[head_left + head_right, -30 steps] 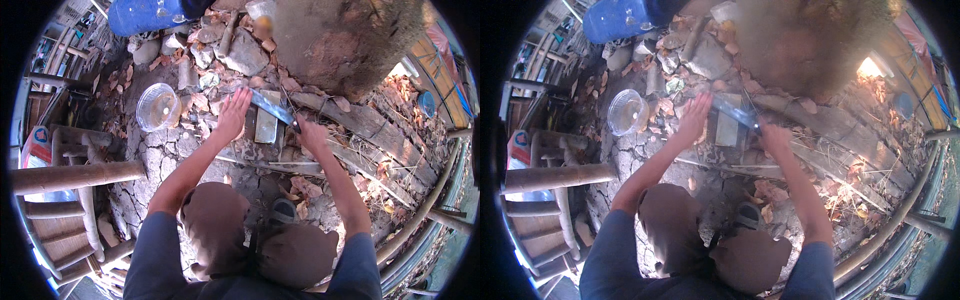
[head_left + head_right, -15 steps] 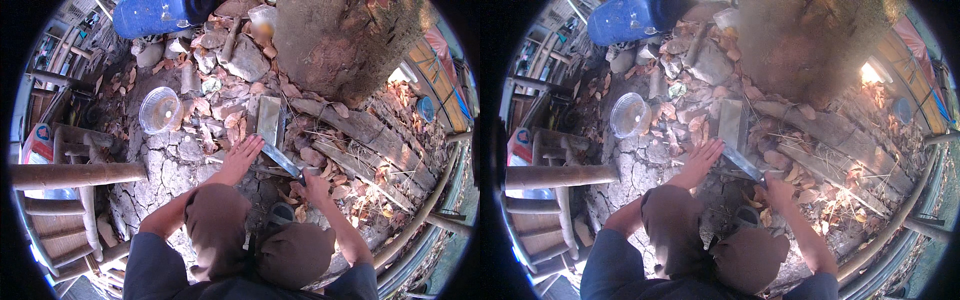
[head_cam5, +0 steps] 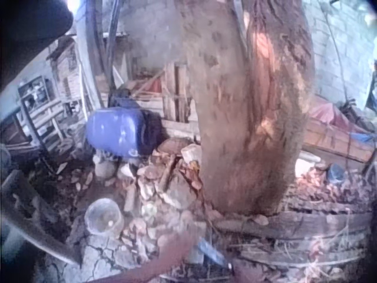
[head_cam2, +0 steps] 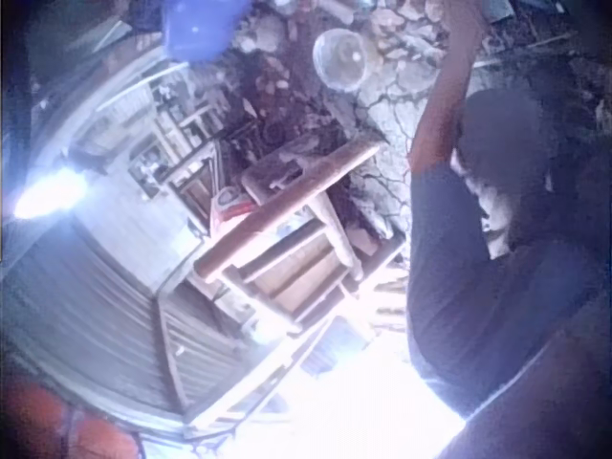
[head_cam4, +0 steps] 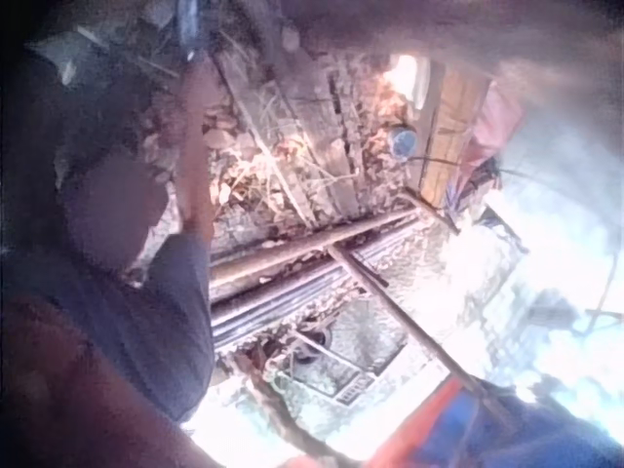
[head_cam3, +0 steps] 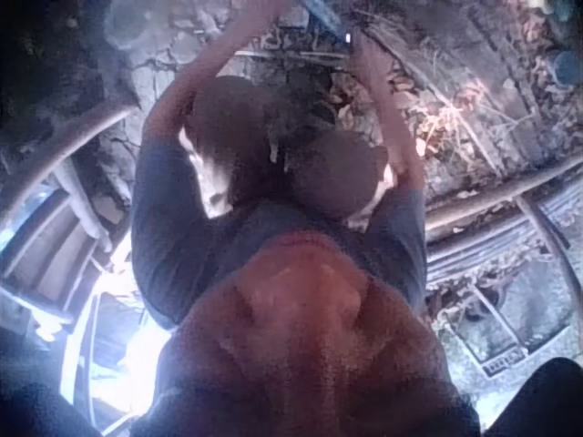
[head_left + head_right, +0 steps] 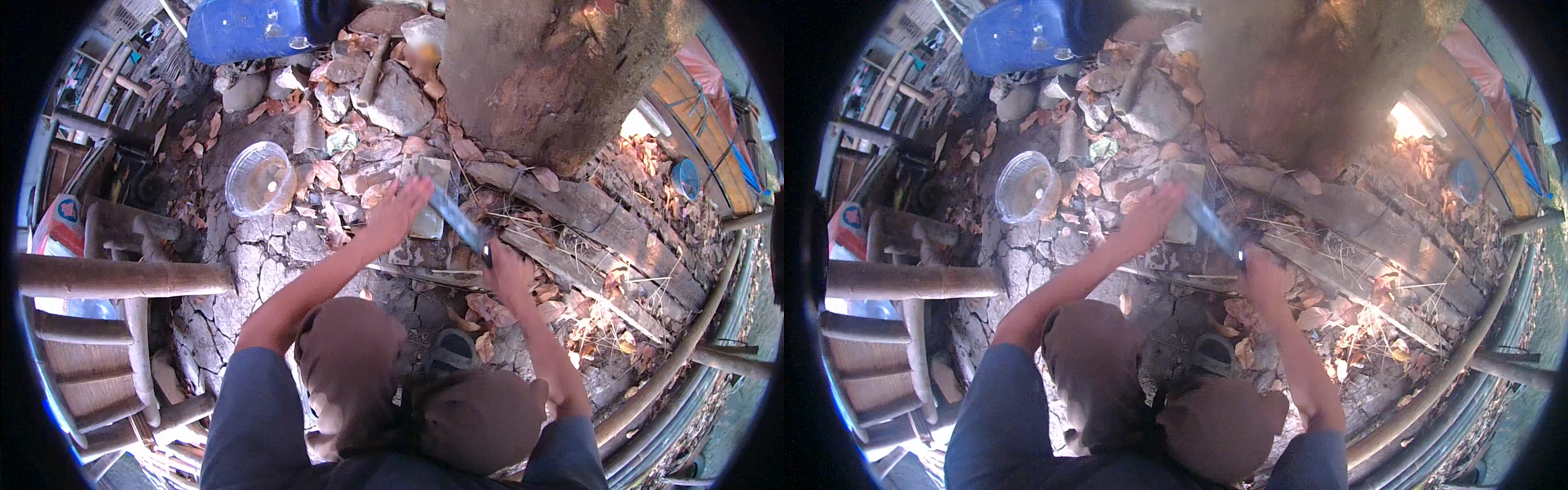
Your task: The person sharpens a knife on a rectangular sharpening stone, then splits bamboo sticks into thin strips using the knife. The person sits on the ground while working.
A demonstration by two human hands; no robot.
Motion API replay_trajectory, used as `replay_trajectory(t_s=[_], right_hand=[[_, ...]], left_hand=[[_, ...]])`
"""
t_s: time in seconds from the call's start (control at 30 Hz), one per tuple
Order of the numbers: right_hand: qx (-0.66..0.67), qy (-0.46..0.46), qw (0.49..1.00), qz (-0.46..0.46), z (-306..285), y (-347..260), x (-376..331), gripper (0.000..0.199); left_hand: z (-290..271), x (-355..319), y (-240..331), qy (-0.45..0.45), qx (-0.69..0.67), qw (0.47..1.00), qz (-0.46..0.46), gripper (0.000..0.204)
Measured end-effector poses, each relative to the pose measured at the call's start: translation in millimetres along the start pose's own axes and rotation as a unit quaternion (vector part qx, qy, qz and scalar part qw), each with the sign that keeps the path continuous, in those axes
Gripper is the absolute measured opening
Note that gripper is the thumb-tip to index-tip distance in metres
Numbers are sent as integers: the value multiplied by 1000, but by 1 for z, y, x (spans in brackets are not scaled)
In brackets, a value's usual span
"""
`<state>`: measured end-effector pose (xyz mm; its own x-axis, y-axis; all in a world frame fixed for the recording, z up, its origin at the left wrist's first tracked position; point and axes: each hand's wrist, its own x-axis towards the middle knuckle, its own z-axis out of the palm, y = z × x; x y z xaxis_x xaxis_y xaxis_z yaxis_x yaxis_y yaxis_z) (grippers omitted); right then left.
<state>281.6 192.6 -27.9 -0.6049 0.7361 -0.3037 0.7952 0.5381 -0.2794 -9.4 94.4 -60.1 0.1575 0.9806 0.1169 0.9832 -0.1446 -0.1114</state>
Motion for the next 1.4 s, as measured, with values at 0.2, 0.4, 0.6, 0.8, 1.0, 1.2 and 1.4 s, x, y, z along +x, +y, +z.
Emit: replay_trajectory(t_s=[0.2,0.4,0.6,0.8,1.0,1.2,1.4], right_hand=[[23,48,998,-29,23,22,-43,43],[9,-122,991,51,-1,-2,-88,50],[37,83,994,-60,2,26,7,60],[424,-99,900,-12,-10,38,-29,57],[560,-172,802,117,50,64,-14,35],[413,-154,893,96,14,25,-53,52],[323,-51,945,23,34,33,3,39]], left_hand=[[-14,-2,21,13,68,996,53,75],[-16,-25,43,-98,-62,992,47,73],[-27,46,-24,-26,-55,998,7,79],[-79,29,63,36,-243,965,90,78],[-36,42,77,52,-209,976,-19,72],[-27,32,73,-31,-194,980,-25,80],[-17,58,35,-8,-157,987,-39,81]])
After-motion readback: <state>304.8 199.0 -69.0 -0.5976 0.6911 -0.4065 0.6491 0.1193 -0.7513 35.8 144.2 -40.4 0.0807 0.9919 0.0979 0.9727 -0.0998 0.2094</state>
